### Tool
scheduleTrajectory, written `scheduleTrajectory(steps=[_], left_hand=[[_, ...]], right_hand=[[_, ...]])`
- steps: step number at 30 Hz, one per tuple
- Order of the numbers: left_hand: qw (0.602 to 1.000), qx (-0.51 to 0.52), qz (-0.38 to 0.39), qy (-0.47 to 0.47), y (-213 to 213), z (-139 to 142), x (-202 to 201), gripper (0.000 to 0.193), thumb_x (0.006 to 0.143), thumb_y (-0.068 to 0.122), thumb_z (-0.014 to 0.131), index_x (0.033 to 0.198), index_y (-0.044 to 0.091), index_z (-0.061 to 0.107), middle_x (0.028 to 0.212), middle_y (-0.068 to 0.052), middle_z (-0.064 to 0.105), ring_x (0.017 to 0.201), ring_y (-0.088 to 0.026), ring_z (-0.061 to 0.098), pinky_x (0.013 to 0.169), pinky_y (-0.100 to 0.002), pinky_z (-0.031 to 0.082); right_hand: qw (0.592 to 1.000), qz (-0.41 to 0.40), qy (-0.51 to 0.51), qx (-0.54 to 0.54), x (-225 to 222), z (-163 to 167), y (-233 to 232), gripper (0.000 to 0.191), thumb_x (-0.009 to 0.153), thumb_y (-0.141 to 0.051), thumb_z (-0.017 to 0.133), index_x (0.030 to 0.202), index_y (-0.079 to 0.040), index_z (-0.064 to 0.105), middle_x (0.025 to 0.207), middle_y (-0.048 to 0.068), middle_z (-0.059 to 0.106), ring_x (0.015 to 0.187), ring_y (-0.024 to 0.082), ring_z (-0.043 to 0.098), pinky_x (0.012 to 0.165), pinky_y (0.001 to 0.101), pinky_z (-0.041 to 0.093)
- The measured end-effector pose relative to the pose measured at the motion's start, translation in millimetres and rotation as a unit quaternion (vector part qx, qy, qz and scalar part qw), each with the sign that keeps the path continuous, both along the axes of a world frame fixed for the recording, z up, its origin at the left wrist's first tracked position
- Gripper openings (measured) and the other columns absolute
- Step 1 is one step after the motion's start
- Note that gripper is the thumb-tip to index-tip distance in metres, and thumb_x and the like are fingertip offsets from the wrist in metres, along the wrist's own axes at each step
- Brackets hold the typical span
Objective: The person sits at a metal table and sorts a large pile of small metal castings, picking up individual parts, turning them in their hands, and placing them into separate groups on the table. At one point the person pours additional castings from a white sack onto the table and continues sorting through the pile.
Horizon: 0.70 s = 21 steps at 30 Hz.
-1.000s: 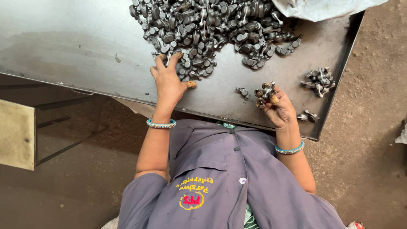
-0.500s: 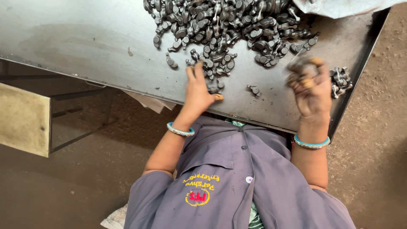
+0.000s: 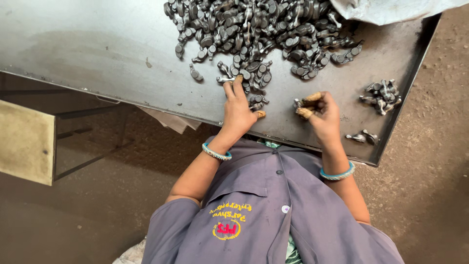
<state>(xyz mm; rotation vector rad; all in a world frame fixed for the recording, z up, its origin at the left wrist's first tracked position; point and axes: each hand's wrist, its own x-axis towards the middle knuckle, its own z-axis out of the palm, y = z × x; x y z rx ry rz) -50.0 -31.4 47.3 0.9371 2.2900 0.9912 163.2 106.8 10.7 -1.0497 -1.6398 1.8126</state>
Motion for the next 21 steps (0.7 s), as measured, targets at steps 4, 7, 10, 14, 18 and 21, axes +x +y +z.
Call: scheduleTrajectory(steps=[4, 7, 10, 14, 18, 21], left_hand=[[0.999, 0.025, -0.021, 0.0, 1.7, -2.5, 8.8, 0.112, 0.054, 0.014, 0.099, 0.143, 0.0, 0.032, 0.135, -0.026, 0.037, 0.107, -0.054, 0.059, 0.087, -0.054, 0.055], [0.998, 0.037, -0.047, -0.004, 6.8, -8.1, 21.2, 0.104, 0.054, 0.013, 0.098, 0.139, 0.003, 0.038, 0.137, -0.026, 0.037, 0.108, -0.053, 0.06, 0.089, -0.054, 0.054], [0.994, 0.063, -0.082, -0.03, 16.9, -15.1, 35.2, 0.096, 0.059, 0.013, 0.096, 0.138, 0.007, 0.042, 0.137, -0.023, 0.04, 0.11, -0.05, 0.061, 0.092, -0.052, 0.055], [0.99, 0.079, -0.106, -0.045, 35.3, -20.2, 57.0, 0.094, 0.06, 0.009, 0.093, 0.139, 0.007, 0.044, 0.137, -0.023, 0.04, 0.111, -0.051, 0.06, 0.092, -0.053, 0.054], [0.985, 0.081, -0.124, -0.086, 43.5, -18.0, 58.4, 0.086, 0.065, 0.004, 0.087, 0.139, 0.006, 0.043, 0.14, -0.022, 0.04, 0.111, -0.048, 0.061, 0.092, -0.051, 0.055], [0.975, 0.114, -0.135, -0.138, 35.0, -12.7, 49.7, 0.081, 0.066, 0.006, 0.084, 0.139, 0.009, 0.048, 0.139, -0.019, 0.044, 0.111, -0.043, 0.065, 0.091, -0.047, 0.058]], right_hand=[[0.973, 0.001, 0.138, -0.184, 21.5, -4.7, 12.0, 0.033, 0.091, 0.006, 0.075, 0.119, 0.0, 0.058, 0.106, 0.011, 0.071, 0.094, 0.017, 0.069, 0.081, 0.0282, 0.06], [0.957, -0.007, 0.146, -0.25, 28.9, -0.2, 12.4, 0.032, 0.092, 0.002, 0.075, 0.119, -0.001, 0.059, 0.104, 0.013, 0.071, 0.089, 0.019, 0.069, 0.073, 0.0283, 0.058], [0.929, 0.012, 0.193, -0.316, 33.3, 5.1, 12.2, 0.036, 0.091, -0.004, 0.078, 0.121, -0.001, 0.059, 0.104, 0.012, 0.071, 0.09, 0.02, 0.07, 0.074, 0.0293, 0.058], [0.908, 0.061, 0.232, -0.343, 40.3, 7.4, 11.8, 0.039, 0.089, -0.008, 0.08, 0.121, 0.0, 0.061, 0.107, 0.013, 0.071, 0.093, 0.019, 0.07, 0.076, 0.0305, 0.058], [0.963, 0.156, 0.047, -0.217, 43.6, 15.2, 19.5, 0.036, 0.085, 0.0, 0.076, 0.118, 0.0, 0.061, 0.104, 0.011, 0.07, 0.091, 0.016, 0.069, 0.075, 0.0288, 0.056], [0.973, 0.168, -0.049, -0.149, 39.8, 33.4, 33.6, 0.034, 0.083, 0.003, 0.076, 0.115, 0.003, 0.062, 0.098, 0.017, 0.071, 0.084, 0.018, 0.069, 0.069, 0.0299, 0.055]])
